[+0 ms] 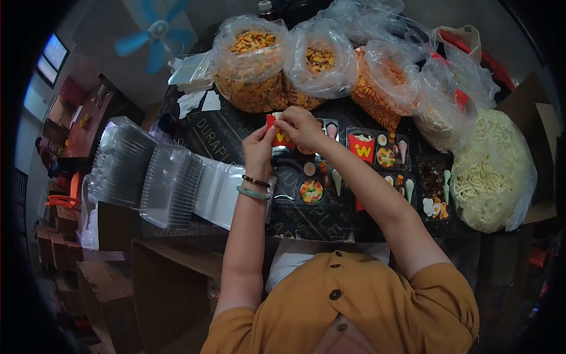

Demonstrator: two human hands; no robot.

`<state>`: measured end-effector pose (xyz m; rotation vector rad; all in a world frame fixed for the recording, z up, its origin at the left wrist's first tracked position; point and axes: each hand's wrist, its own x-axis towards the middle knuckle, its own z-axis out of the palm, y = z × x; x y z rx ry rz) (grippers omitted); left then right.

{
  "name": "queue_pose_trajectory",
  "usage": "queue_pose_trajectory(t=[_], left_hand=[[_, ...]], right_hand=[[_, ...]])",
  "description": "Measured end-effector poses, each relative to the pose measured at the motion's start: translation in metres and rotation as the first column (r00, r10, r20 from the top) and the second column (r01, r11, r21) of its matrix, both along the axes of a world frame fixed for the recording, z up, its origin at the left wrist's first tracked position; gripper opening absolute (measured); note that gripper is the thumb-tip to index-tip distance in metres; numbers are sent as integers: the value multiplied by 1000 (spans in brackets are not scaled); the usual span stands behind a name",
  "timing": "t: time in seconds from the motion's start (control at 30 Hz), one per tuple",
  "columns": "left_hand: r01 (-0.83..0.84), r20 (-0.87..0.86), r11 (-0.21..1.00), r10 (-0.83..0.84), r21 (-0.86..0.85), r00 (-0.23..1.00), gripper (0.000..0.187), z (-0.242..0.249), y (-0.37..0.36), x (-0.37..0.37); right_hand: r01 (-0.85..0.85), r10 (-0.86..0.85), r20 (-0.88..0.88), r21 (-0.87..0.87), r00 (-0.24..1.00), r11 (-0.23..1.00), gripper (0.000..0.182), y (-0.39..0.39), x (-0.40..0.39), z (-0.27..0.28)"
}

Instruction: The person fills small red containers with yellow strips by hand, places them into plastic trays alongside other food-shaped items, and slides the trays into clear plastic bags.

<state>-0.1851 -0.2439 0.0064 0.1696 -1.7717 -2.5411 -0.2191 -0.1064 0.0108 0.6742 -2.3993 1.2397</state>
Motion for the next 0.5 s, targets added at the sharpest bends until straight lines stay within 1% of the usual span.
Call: queue_pose_trajectory(t=[0.07, 0.1, 0.17, 0.2, 0.23, 0.27, 0.3, 0.33, 0.4, 0.47, 0.5], left_hand=[[-7, -8, 999, 7, -51, 1000, 24, 3, -5, 1], [-11, -33, 998, 10, -55, 999, 24, 8, -5, 5], [-19, -118, 999, 16, -29, 993, 26, 18, -1, 17], [-25, -171, 1000, 23, -10, 985, 28, 26, 2, 24], [-33, -224, 999, 34, 12, 974, 29, 34, 6, 31], [-57, -233, 998, 59, 15, 971, 29, 40, 10, 37], [-102, -296, 994, 84, -48, 952, 29, 44, 14, 42], [-148, -356, 983, 101, -108, 929, 30, 50, 18, 47], [-151, -347, 984, 110, -93, 931, 30, 64, 24, 56], [-216, -444, 970, 147, -109, 884, 28, 72, 29, 62], [-216, -441, 970, 149, -107, 885, 28, 71, 28, 62]], right_hand=[[-59, 62, 37, -83, 997, 995, 18, -1, 0, -3], [-69, 72, 29, -83, 997, 994, 18, -1, 1, -1], [-153, 165, 25, -264, 986, 952, 15, 1, 8, 6], [-202, 193, -58, -278, 979, 939, 13, 3, 12, 13], [-249, 253, -37, -368, 967, 896, 13, 5, 16, 19], [-287, 314, -16, -453, 949, 844, 12, 6, 21, 23], [-310, 395, 51, -532, 917, 788, 13, 9, 24, 26], [-323, 406, 51, -520, 912, 791, 13, 10, 28, 31], [-339, 481, 57, -639, 875, 691, 14, 12, 35, 40], [-325, 482, 68, -655, 873, 682, 15, 12, 36, 43], [-320, 472, 61, -657, 880, 682, 14, 13, 36, 44]])
